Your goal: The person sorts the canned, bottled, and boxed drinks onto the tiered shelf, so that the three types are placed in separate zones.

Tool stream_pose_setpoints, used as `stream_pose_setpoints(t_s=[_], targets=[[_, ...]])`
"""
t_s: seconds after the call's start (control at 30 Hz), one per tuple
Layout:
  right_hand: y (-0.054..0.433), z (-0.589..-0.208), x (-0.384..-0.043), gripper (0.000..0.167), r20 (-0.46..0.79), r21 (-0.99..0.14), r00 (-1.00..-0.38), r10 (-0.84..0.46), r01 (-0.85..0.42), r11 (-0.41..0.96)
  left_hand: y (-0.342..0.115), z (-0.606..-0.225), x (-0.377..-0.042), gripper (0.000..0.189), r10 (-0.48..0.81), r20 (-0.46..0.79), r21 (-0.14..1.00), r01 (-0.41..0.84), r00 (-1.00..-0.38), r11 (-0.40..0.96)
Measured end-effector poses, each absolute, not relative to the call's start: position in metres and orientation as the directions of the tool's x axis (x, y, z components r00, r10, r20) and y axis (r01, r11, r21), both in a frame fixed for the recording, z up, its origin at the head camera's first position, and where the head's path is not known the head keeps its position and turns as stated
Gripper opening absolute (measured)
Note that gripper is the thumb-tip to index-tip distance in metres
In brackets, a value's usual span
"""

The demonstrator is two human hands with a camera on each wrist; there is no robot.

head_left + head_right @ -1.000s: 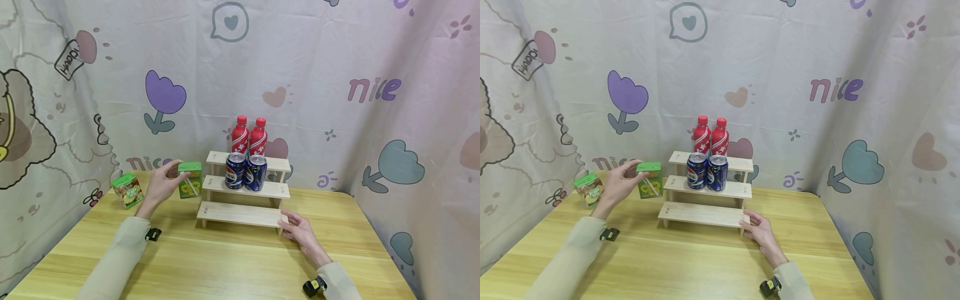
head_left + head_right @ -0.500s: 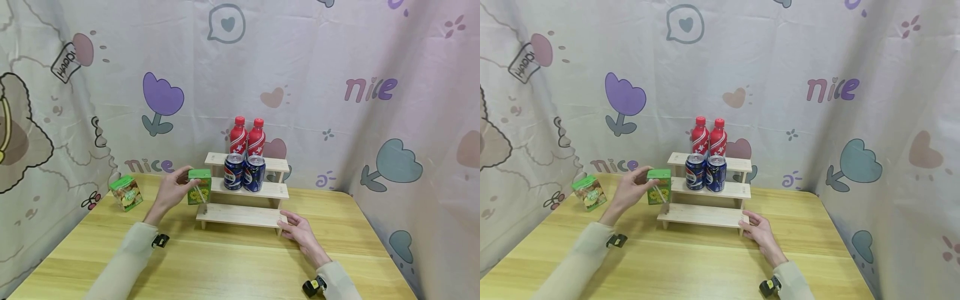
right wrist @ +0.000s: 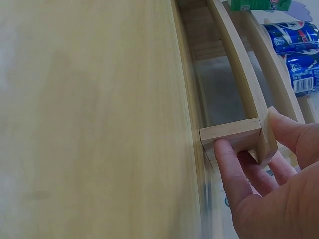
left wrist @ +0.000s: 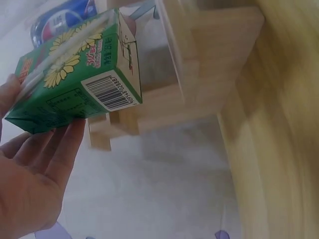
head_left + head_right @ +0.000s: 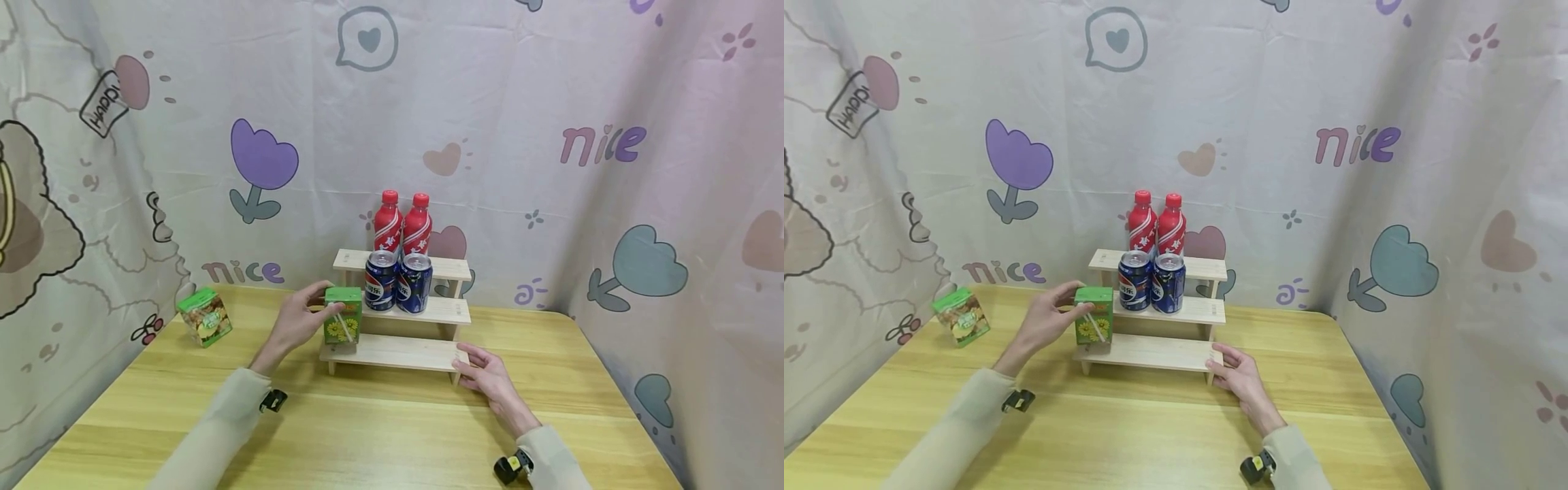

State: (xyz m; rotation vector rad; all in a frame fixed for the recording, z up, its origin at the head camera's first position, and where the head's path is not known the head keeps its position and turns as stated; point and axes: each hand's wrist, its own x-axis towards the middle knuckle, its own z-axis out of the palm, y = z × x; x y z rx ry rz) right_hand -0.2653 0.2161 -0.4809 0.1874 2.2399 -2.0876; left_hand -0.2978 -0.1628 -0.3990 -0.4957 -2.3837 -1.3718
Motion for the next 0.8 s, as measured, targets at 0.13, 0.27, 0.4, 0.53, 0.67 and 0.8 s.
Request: stream_pose_setpoints(t_s=[0.13, 0.27, 0.4, 0.53, 0.67, 0.8], targets=[[0.216, -0.480, -0.265, 0.050, -0.141, -0.987, -0.989, 0.038, 0.143, 0.069, -0.153, -0.402, -0.296, 0.042, 0.153, 0.452, 0.754, 0.468, -0.879, 0.461], [0.217, -0.480, -0.266, 0.051, -0.145, -0.987, -0.989, 0.033, 0.147, 0.071, -0.143, -0.406, -0.297, 0.046, 0.170, 0.444, 0.772, 0.472, -0.880, 0.426], [0.219, -0.480, -0.267, 0.051, -0.142, -0.987, -0.989, 0.031, 0.144, 0.065, -0.135, -0.409, -0.298, 0.050, 0.171, 0.430, 0.797, 0.461, -0.887, 0.390], [0.220, -0.479, -0.267, 0.051, -0.138, -0.988, -0.990, 0.036, 0.140, 0.068, -0.127, -0.413, -0.298, 0.051, 0.156, 0.425, 0.824, 0.452, -0.892, 0.342], [0.220, -0.478, -0.267, 0.051, -0.140, -0.987, -0.990, 0.031, 0.142, 0.072, -0.119, -0.420, -0.298, 0.049, 0.148, 0.423, 0.842, 0.448, -0.894, 0.300], [0.218, -0.479, -0.266, 0.051, -0.146, -0.987, -0.989, 0.026, 0.147, 0.070, -0.110, -0.426, -0.296, 0.051, 0.146, 0.423, 0.852, 0.447, -0.895, 0.274]])
